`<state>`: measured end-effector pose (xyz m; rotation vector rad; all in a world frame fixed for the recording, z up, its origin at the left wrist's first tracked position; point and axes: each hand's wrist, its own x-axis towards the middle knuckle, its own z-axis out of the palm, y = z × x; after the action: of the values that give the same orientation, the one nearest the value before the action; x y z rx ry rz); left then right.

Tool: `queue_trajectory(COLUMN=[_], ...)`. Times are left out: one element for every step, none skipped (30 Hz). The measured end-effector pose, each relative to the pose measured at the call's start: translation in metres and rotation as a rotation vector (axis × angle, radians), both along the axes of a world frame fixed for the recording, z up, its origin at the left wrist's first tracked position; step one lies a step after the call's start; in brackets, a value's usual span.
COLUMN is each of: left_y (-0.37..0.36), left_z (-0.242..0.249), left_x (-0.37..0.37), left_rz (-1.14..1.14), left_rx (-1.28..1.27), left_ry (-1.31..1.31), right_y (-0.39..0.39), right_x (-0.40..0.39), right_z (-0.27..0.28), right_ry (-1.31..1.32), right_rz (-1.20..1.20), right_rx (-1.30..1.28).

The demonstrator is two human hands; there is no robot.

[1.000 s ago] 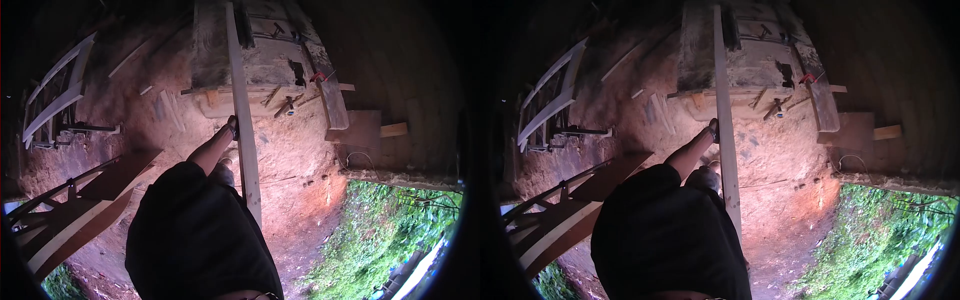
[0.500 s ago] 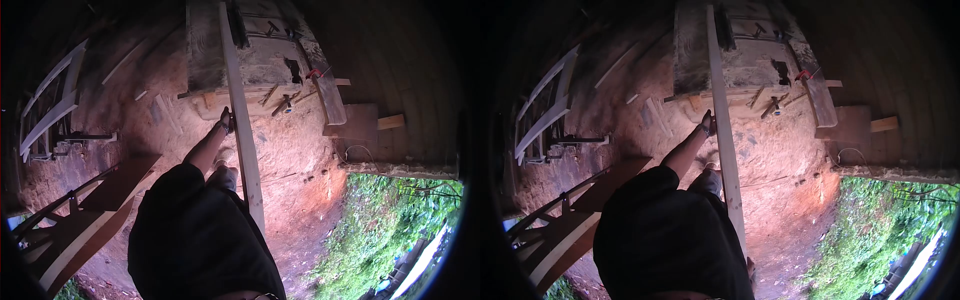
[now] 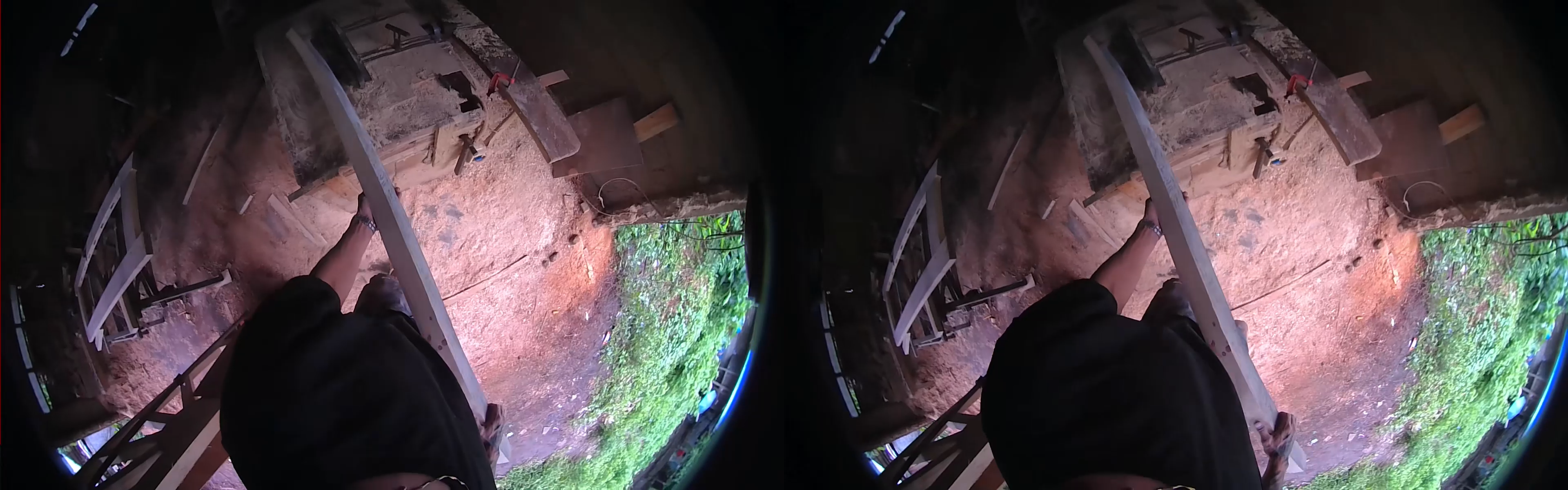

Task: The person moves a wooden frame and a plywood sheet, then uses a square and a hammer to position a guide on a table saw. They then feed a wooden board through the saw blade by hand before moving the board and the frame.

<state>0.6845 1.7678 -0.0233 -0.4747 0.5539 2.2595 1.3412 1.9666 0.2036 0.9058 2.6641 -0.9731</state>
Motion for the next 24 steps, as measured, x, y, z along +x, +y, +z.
queue_trajectory(left_y=[0.000,-0.001,-0.002,0.003,0.009,0.014,0.018,0.019,0.019,0.022,0.024,0.022,0.019,0.017,0.024,0.034,0.039,0.043,0.046,0.045,0.032,0.023,0.027,0.030], left_z=[-0.006,-0.005,-0.006,-0.007,0.001,0.009,0.015,0.016,0.016,0.017,0.011,0.005,0.001,0.000,0.017,0.037,0.047,0.053,0.058,0.059,0.024,-0.029,-0.011,0.012], left_x=[0.010,0.024,0.042,0.054,0.068,0.085,0.102,0.119,0.139,0.155,0.169,0.188,0.209,0.230,0.251,0.269,0.287,0.303,0.322,0.341,0.355,0.366,0.371,0.379], left_rz=[0.035,0.049,0.067,0.086,0.115,0.150,0.191,0.172,0.156,0.142,0.126,0.107,0.111,0.114,0.139,0.161,0.180,0.165,0.152,0.140,0.016,0.025,-0.083,-0.192], left_rx=[0.098,0.101,0.105,0.114,0.061,0.007,-0.049,-0.113,-0.178,-0.239,-0.122,-0.012,-0.039,-0.066,-0.221,-0.371,-0.257,-0.324,-0.392,-0.458,-0.496,-0.478,-0.681,-0.881], left_ry=[0.031,0.022,0.008,0.001,-0.073,-0.152,-0.235,-0.220,-0.207,-0.188,-0.155,-0.125,-0.119,-0.113,-0.123,-0.131,-0.144,-0.136,-0.135,-0.139,-0.141,-0.123,-0.124,-0.130], right_y=[0.002,0.006,0.010,0.016,0.021,0.030,0.042,0.050,0.059,0.071,0.080,0.083,0.093,0.097,0.101,0.108,0.112,0.116,0.124,0.129,0.126,0.142,0.139,0.134], right_x=[0.003,0.011,0.024,0.039,0.055,0.069,0.080,0.094,0.110,0.121,0.154,0.175,0.197,0.206,0.220,0.232,0.254,0.273,0.290,0.309,0.318,0.415,0.405,0.393], right_z=[0.003,0.009,0.012,0.007,0.002,-0.002,-0.006,-0.009,-0.014,-0.023,-0.055,-0.067,-0.073,-0.065,-0.060,-0.059,-0.066,-0.072,-0.077,-0.085,-0.090,-0.183,-0.176,-0.164], right_ry=[-0.008,-0.022,-0.040,-0.031,-0.020,-0.015,0.012,-0.015,-0.045,-0.069,-0.070,-0.077,-0.152,-0.223,-0.263,-0.300,-0.277,-0.201,-0.244,-0.293,-0.355,-0.449,-0.443,-0.441], right_rz=[-0.010,-0.018,-0.021,-0.053,-0.081,-0.103,-0.025,-0.044,-0.059,-0.072,-0.107,-0.146,-0.176,-0.212,-0.205,-0.201,-0.176,-0.184,-0.205,-0.223,-0.428,-0.465,-0.411,-0.334], right_rx=[0.016,0.034,0.053,0.023,-0.005,-0.034,0.011,-0.072,-0.154,-0.233,-0.287,-0.345,-0.415,-0.488,-0.510,-0.528,-0.512,-0.501,-0.514,-0.525,-0.620,-0.807,-0.695,-0.599])
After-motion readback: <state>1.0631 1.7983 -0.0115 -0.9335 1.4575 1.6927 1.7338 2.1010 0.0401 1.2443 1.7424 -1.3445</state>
